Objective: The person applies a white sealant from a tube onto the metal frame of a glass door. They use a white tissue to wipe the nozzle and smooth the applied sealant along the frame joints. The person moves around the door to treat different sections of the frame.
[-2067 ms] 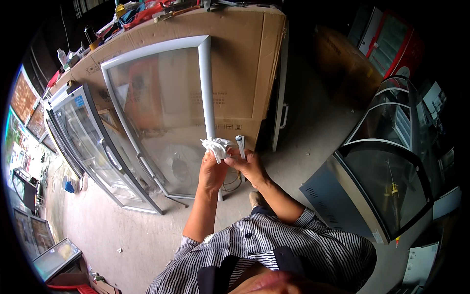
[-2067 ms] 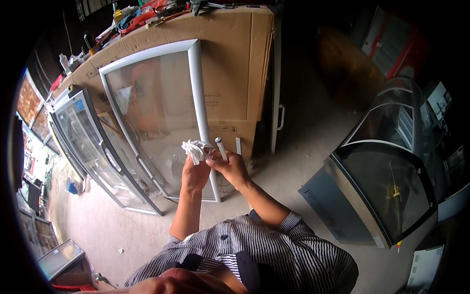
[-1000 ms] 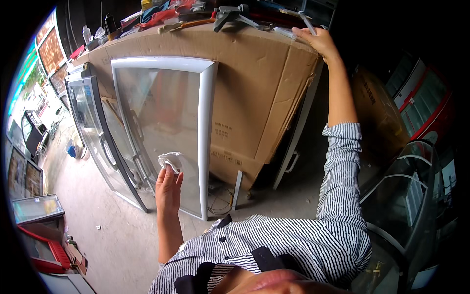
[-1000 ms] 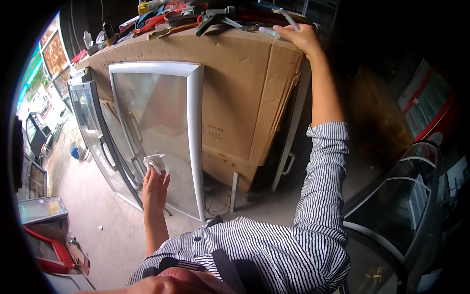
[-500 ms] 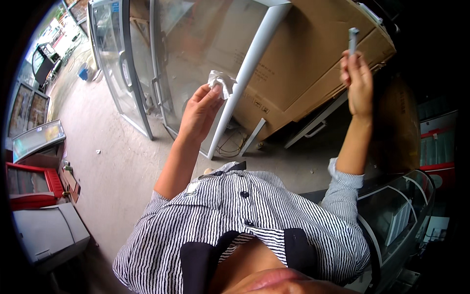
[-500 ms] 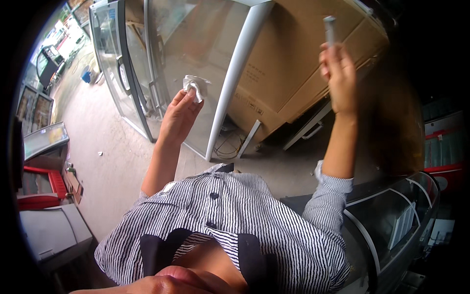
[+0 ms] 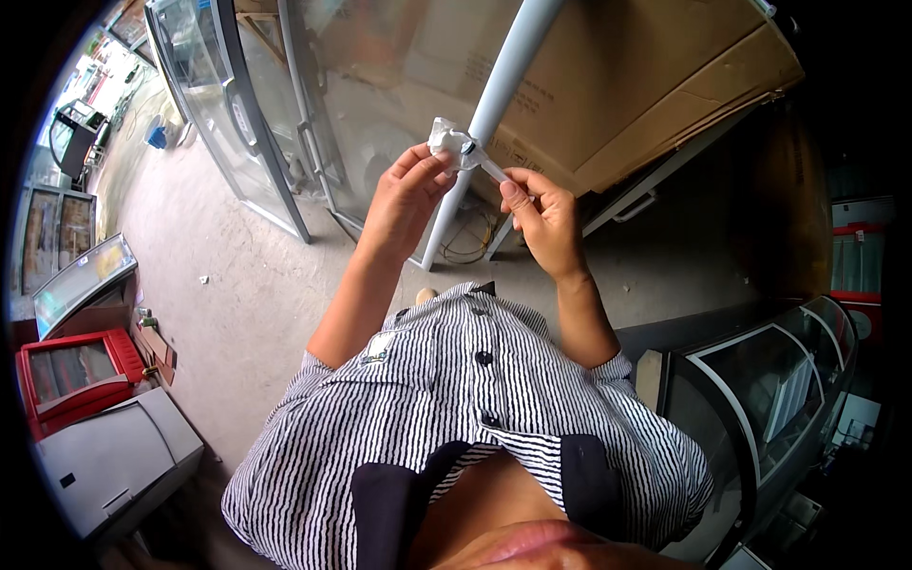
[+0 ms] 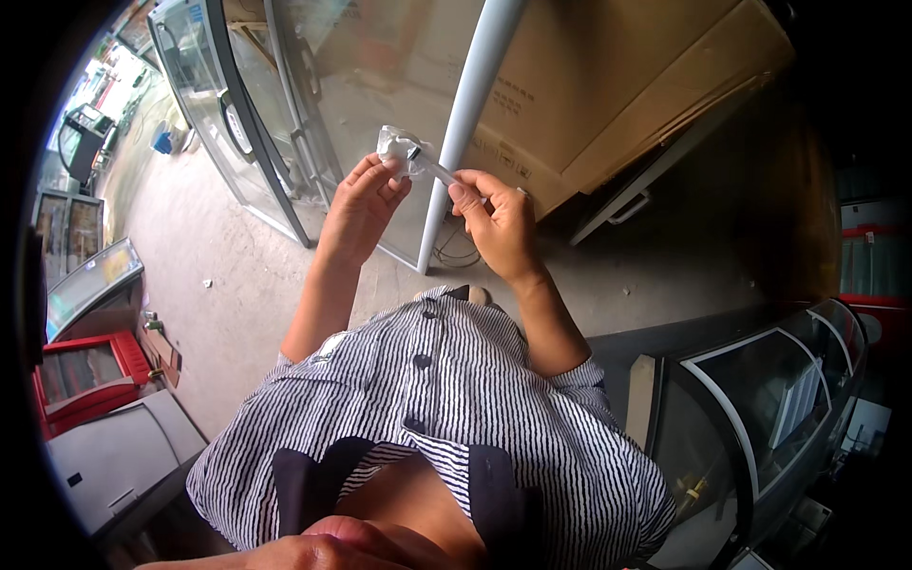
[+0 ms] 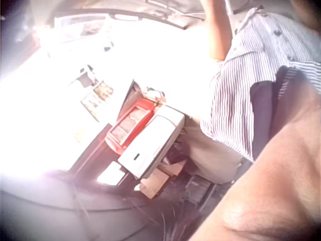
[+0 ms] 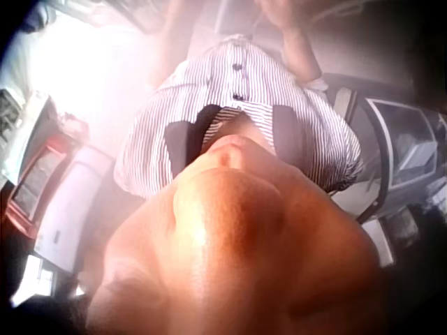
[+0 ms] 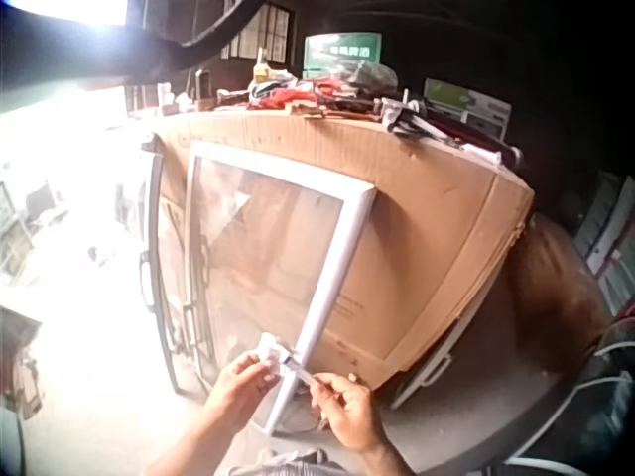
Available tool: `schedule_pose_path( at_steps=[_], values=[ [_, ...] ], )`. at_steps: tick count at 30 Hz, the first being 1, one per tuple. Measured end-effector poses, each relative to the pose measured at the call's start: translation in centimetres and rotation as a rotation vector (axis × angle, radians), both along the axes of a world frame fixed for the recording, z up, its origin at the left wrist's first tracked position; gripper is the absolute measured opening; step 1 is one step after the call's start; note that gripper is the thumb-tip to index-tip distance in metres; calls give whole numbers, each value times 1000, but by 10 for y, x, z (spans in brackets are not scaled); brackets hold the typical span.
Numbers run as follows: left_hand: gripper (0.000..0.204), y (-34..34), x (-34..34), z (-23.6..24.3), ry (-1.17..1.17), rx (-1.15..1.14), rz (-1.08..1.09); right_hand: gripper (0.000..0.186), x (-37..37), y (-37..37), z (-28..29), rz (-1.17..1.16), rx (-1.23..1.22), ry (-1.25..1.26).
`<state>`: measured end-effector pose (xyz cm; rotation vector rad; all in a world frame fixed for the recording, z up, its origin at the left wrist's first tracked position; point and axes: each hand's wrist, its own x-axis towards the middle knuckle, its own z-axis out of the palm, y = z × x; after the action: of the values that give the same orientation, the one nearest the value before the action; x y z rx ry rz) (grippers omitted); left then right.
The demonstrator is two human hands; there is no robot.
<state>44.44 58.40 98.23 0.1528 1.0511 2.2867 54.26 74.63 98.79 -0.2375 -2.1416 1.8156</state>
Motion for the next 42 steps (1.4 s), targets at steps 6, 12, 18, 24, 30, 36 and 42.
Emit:
schedule_pose_path(
  at_steps=[6, 12, 18, 24, 30, 36, 42],
  values=[
    [28, -9, -2, 4, 58, 77, -103, 18, 3, 4, 11, -72, 236, 50],
    [38, -12, -3, -3, 342, -238, -38, 17, 3, 5, 12, -44, 426, 115],
    [34, -17, -5, -3, 404, -268, -74, 17, 3, 6, 22, 22, 464, 20],
    [32, -17, -6, -12, 713, -453, -1, 18, 0, 10, 31, 106, 423, -120],
    [27, -14, -1, -8, 1050, -718, 85, 16, -1, 9, 29, 117, 478, -91],
    [29, -7, -9, -37, 1140, -803, 228, 17, -7, 10, 13, 41, 892, 239],
    [32, -2, -3, -42, 510, -632, 9, 20, -13, 18, 5, 17, 1223, 434]
  ],
)
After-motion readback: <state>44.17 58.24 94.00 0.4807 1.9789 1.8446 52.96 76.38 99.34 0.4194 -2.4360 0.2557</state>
